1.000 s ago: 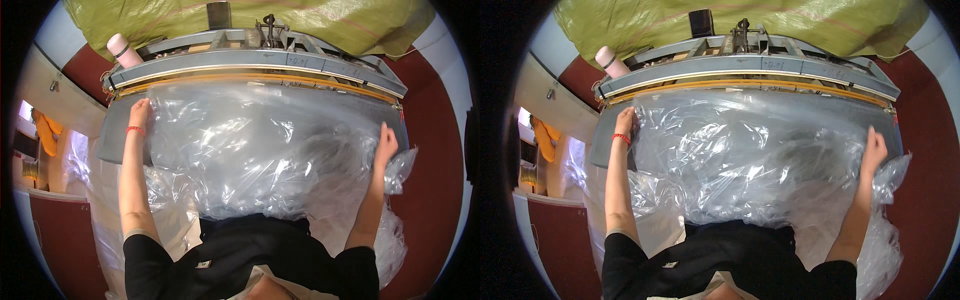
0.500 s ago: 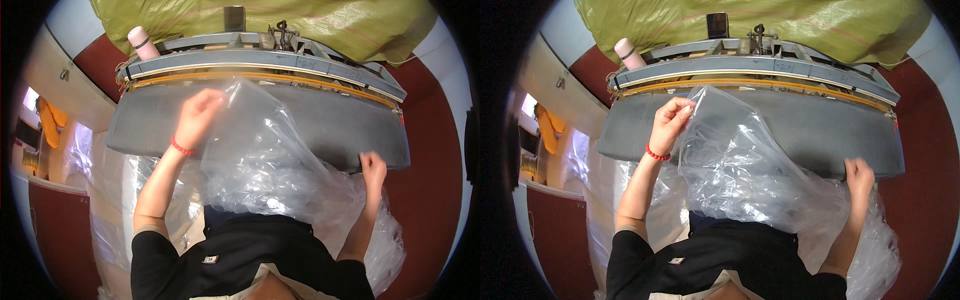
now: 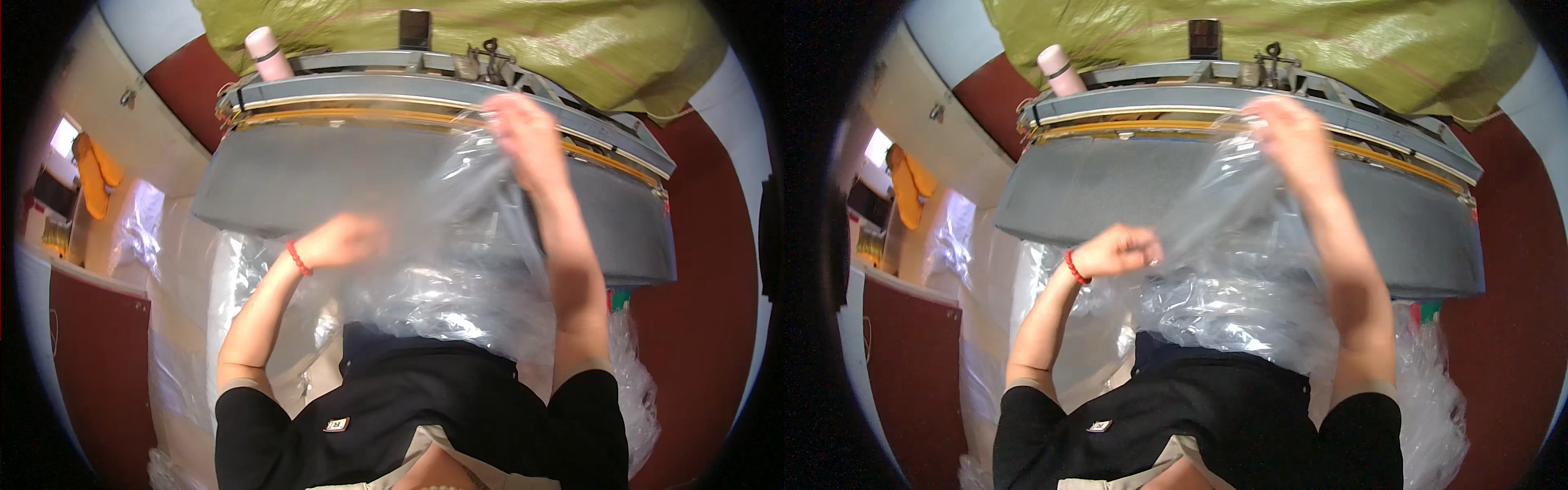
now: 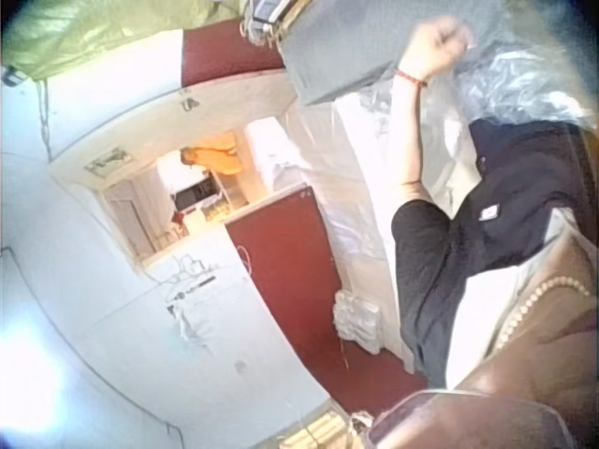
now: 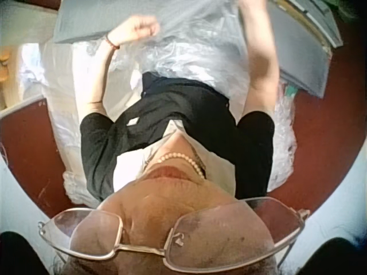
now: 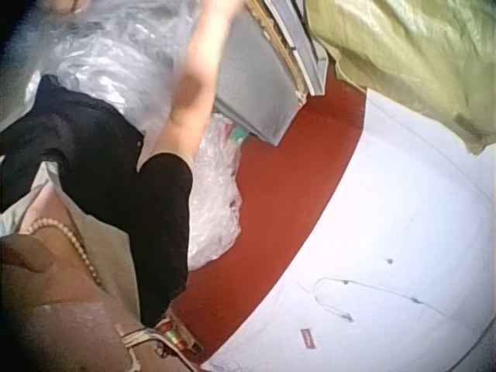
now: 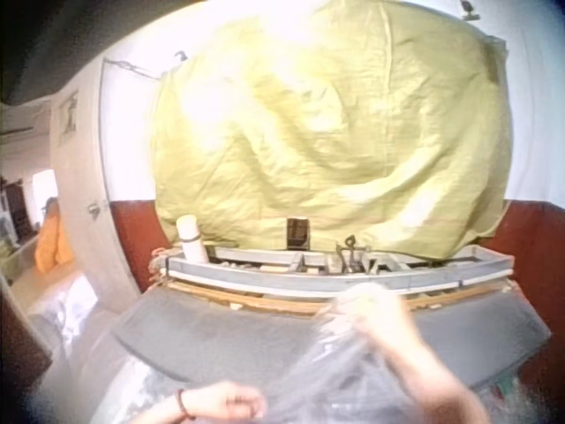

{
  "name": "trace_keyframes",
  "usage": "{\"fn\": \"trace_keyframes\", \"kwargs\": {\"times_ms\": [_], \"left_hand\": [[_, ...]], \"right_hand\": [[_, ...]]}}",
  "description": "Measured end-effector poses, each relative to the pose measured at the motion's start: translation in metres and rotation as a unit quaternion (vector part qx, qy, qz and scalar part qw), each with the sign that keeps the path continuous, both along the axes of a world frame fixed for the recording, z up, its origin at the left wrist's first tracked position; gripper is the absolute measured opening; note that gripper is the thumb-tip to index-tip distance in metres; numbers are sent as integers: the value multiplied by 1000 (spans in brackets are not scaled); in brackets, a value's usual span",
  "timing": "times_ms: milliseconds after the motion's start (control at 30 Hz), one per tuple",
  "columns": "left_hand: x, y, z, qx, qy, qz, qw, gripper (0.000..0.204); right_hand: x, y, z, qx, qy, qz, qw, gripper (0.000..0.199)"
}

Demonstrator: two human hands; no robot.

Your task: Wrapping a large rectangular object with plastic film.

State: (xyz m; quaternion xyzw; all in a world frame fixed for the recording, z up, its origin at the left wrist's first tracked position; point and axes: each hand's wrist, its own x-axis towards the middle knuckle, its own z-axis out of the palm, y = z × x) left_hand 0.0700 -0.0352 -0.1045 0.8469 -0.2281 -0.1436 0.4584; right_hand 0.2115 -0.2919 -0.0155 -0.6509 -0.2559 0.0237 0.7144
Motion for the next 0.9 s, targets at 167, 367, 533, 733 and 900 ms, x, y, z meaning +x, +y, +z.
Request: {"fn": "trace_keyframes", "kwargs": {"times_ms": [167,367,533,733,900], "left_hand": [[-88,115,-103,435,165,86,881,27],[-121,336,-30,357,-163,592,704,20],[-27,228,43,283,-515,671,452,27],[36,271,-69,343,-194,561,728,57],[59,294,-69,418,-87,542,724,63]], "right_hand": [[54,-140,-38,-51,-36,-345,937,24],[82,-333,-125,-205,-74,-539,814,30],[77,-429,-159,-357,-112,-658,653,32],[78,-471,-165,-551,21,-635,541,35],[78,-456,-151,-646,22,-583,492,33]]}}
